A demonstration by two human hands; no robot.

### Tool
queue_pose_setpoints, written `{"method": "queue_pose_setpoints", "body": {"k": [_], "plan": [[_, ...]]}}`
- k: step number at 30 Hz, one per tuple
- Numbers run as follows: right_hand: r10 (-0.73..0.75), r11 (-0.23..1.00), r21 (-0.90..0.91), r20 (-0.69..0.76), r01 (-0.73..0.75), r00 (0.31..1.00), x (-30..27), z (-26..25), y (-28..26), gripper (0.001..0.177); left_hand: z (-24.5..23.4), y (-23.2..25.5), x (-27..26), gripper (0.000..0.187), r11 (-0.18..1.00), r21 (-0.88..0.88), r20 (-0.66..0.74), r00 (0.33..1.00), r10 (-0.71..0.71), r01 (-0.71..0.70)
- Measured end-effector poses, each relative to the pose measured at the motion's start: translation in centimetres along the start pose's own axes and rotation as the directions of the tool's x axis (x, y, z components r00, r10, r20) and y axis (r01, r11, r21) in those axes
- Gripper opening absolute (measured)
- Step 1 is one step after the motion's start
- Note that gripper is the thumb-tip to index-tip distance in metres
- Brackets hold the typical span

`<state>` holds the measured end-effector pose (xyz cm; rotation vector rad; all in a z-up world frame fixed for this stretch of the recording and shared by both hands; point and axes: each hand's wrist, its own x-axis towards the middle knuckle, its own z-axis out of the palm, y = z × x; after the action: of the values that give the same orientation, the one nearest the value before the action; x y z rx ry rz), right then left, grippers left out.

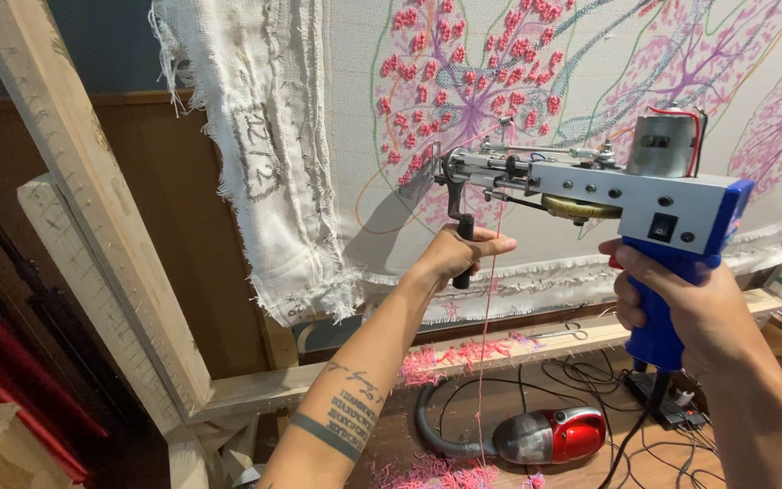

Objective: Using a tufting gun to insert yarn into a fabric backing on a vertical frame to create a rug pattern.

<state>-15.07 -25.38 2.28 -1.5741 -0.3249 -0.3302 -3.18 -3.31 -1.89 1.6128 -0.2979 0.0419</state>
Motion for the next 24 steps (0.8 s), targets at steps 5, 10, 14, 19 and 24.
{"method": "queue_pose_setpoints", "body": {"k": [5,10,14,19,24], "plan": [[-0.044,0.996,0.082,0.045,0.04,0.998,0.9,1.6,0.5,0.021,-0.9,0.5,0.9,0.034,0.998,-0.003,-0.061,0.997,-0.055,0.055],[-0.017,0.997,0.071,0.051,0.013,0.999,1.3,3.9,0.6,0.021,-2.3,-0.1,2.7,0.029,0.997,-0.002,-0.126,0.989,-0.08,0.08],[-0.016,0.999,0.034,0.017,0.015,1.0,1.4,5.2,0.7,0.016,-3.0,0.0,3.4,0.035,0.992,0.057,-0.147,0.984,-0.101,0.111],[-0.023,0.998,0.05,0.016,0.022,1.0,1.4,5.8,0.7,0.014,-3.3,0.8,2.9,0.032,0.99,0.055,-0.139,0.983,-0.119,0.128],[0.02,0.997,0.075,-0.03,-0.018,0.999,1.7,6.0,0.8,0.019,-3.9,1.0,3.1,0.029,0.999,0.016,-0.113,0.993,-0.039,0.041]]}}
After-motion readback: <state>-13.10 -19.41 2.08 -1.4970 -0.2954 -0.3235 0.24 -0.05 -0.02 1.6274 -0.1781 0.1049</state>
